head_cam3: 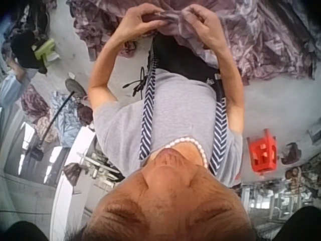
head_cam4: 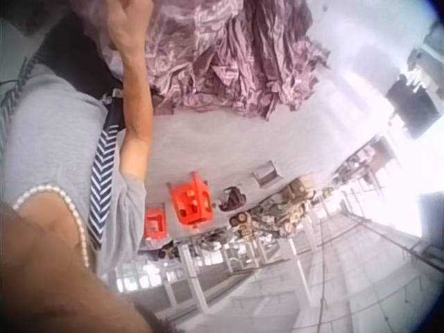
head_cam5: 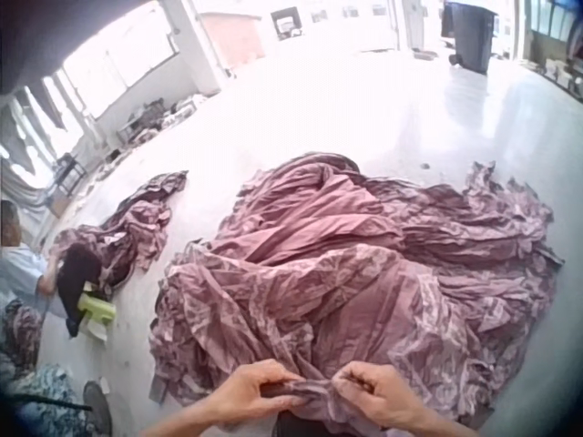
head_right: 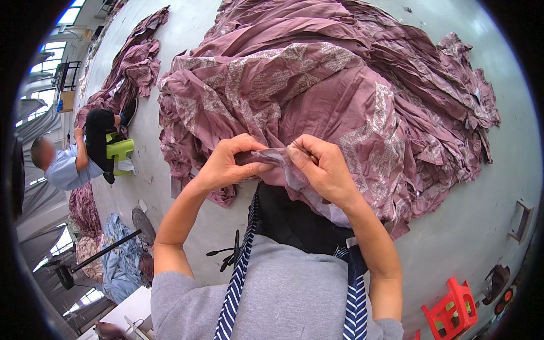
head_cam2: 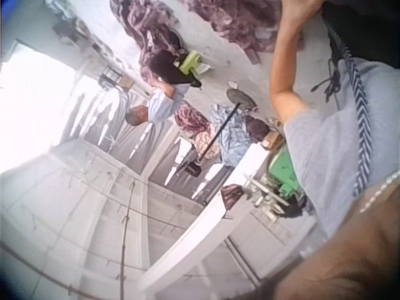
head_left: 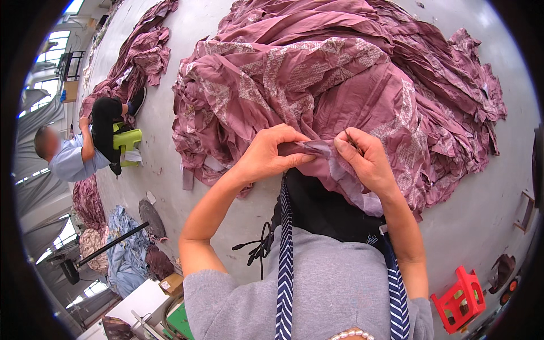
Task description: The person is cutting a large piece of pink fabric into smaller pieces using scissors. They are sitting on the floor with the fabric spread out in front of them.
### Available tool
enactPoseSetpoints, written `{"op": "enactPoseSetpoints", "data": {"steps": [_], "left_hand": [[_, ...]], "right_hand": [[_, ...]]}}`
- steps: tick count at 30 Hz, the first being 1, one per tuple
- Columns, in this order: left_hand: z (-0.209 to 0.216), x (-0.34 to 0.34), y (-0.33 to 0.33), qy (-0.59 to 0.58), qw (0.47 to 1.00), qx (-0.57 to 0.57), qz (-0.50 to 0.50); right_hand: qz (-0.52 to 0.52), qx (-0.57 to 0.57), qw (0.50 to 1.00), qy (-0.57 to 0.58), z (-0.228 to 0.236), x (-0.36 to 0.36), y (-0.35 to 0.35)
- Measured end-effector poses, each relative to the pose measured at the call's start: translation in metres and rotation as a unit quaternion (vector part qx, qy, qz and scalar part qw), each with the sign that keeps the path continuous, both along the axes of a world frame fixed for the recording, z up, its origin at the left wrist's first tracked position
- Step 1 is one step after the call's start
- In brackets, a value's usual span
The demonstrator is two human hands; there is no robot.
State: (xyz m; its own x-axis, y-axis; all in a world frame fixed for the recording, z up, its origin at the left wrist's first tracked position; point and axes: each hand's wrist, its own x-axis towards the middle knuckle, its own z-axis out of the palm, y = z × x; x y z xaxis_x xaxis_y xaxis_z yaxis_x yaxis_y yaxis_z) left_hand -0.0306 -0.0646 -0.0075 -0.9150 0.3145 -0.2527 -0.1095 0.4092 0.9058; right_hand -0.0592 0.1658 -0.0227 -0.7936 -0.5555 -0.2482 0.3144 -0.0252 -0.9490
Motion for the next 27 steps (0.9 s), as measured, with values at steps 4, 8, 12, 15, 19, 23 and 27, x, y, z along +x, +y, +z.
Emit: {"op": "enactPoseSetpoints", "data": {"steps": [4,8,12,15,19,23,27], "left_hand": [[0.002,-0.001,-0.003,-0.067,0.995,0.069,0.009],[0.001,-0.004,0.002,-0.018,0.989,0.145,-0.011],[-0.005,-0.004,0.014,0.013,0.976,0.216,0.029],[-0.01,-0.005,0.01,0.052,0.983,0.178,0.003],[-0.007,0.002,0.009,-0.03,0.988,0.141,0.047],[-0.004,0.001,0.011,-0.041,0.989,0.134,0.05],[-0.003,-0.002,0.01,-0.028,0.994,0.096,0.031]], "right_hand": [[-0.02,-0.05,0.998,-0.035,-0.015,-0.006,-0.003],[0.003,-0.102,0.985,-0.138,-0.035,-0.004,-0.009],[-0.008,-0.082,0.991,-0.104,-0.049,0.008,-0.017],[-0.094,0.115,0.985,0.089,-0.028,0.001,-0.01],[-0.078,0.188,0.934,0.293,0.012,-0.006,0.003],[-0.026,0.151,0.951,0.267,0.011,0.002,0.001],[-0.044,0.156,0.936,0.313,0.009,0.004,-0.003]]}}
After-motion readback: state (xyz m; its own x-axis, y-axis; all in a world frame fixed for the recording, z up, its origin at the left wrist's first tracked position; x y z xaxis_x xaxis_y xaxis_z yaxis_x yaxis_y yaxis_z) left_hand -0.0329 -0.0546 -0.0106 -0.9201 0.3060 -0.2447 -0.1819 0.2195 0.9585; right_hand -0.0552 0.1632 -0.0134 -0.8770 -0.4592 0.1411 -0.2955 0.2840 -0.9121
